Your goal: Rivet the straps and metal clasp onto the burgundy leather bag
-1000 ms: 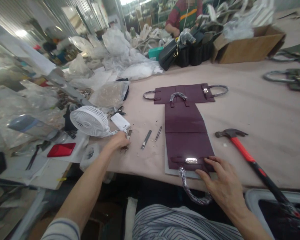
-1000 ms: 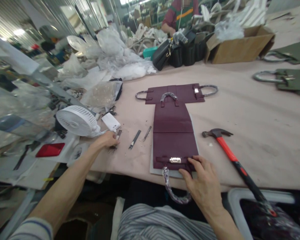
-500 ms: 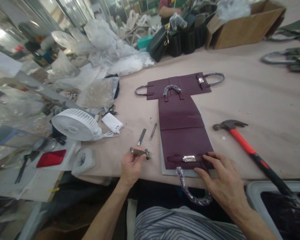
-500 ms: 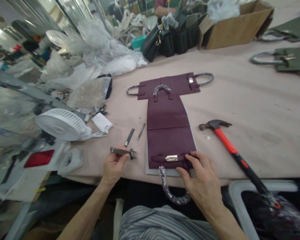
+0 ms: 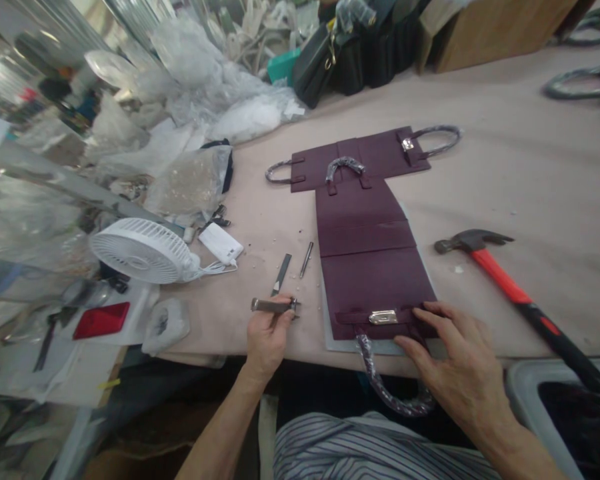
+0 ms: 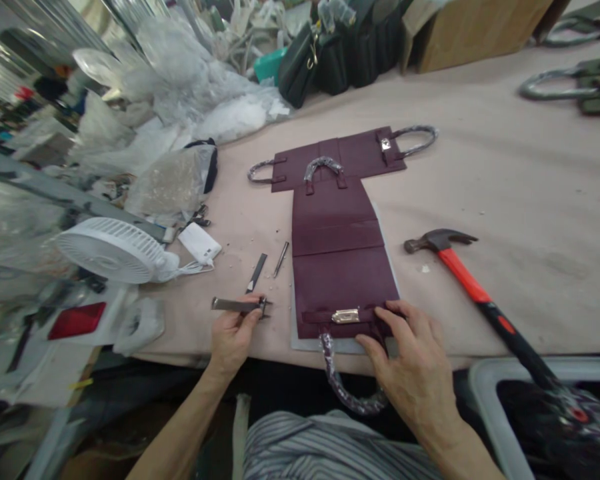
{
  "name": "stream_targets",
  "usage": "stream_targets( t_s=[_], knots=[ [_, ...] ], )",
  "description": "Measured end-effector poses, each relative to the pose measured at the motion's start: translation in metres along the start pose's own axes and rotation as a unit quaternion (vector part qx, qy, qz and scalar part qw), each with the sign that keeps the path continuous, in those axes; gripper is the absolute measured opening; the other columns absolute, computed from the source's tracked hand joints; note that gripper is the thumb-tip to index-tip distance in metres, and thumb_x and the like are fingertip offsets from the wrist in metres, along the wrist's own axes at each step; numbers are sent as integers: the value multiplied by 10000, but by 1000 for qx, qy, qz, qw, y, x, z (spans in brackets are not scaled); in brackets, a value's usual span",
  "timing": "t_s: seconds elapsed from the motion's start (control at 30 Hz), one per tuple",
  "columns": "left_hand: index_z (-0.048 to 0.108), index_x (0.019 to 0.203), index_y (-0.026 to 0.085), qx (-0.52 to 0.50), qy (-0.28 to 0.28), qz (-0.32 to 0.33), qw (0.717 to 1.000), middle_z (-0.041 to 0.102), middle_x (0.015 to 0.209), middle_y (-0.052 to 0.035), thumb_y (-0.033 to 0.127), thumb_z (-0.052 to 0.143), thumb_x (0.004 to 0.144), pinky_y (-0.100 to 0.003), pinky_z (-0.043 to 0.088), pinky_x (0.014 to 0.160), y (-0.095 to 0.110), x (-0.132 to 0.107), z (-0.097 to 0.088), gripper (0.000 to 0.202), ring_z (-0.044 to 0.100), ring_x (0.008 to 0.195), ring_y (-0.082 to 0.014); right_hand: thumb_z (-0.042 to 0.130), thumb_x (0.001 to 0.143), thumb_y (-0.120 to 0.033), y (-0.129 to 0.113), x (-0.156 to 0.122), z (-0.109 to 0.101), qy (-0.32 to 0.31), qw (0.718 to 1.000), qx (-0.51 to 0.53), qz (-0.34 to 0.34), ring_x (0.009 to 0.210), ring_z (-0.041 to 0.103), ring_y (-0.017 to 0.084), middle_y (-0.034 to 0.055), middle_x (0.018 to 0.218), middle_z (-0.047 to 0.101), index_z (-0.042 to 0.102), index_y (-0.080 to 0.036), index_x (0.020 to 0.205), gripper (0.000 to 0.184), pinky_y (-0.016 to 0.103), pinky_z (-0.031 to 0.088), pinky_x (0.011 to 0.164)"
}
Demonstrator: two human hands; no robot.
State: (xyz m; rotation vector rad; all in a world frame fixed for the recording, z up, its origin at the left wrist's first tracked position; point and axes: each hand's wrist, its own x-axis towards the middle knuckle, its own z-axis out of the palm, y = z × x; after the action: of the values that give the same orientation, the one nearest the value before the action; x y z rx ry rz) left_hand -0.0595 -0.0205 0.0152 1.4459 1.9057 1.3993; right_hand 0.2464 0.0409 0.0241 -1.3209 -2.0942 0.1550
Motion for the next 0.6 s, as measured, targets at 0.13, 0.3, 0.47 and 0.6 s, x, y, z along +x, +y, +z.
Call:
stream_targets(
  t_s=[0.13,0.3,0.47,0.6],
  knots=[
    [731,968,192,-105,17,29,994,774,1034,-55,203,680,905,-348,626,934,23,-2,15,82,743,977,-182,556,976,-525,-1,0,0,3,1000,3,-1,1077,580,307,144,1171,627,646,-148,1119,414,486,514,917],
    [728,1020,176,-226,17,-142,964,769,1057,-77,338,755,869,-300,660,740,40,-9,44,223,759,859,-188,558,979,-517,-1,-1,0,4,1000,3,1,1080,580,304,140,1173,624,640,-158,1133,399,492,508,938],
    [716,937,156,-234,26,-139,962,771,1019,-87,379,804,817,-315,645,801,39,-10,58,268,760,851,-196,563,983,-499,1,-2,1,0,1000,8,-2,1096,573,307,138,1191,614,626,-146,1154,397,489,497,949],
    [716,875,162,-148,1,-40,988,776,962,-86,382,800,820,-302,633,815,44,-7,54,242,752,901,-203,563,983,-500,1,-3,1,4,1000,5,-2,1094,569,309,139,1189,610,627,-143,1153,401,494,496,950]
  ],
)
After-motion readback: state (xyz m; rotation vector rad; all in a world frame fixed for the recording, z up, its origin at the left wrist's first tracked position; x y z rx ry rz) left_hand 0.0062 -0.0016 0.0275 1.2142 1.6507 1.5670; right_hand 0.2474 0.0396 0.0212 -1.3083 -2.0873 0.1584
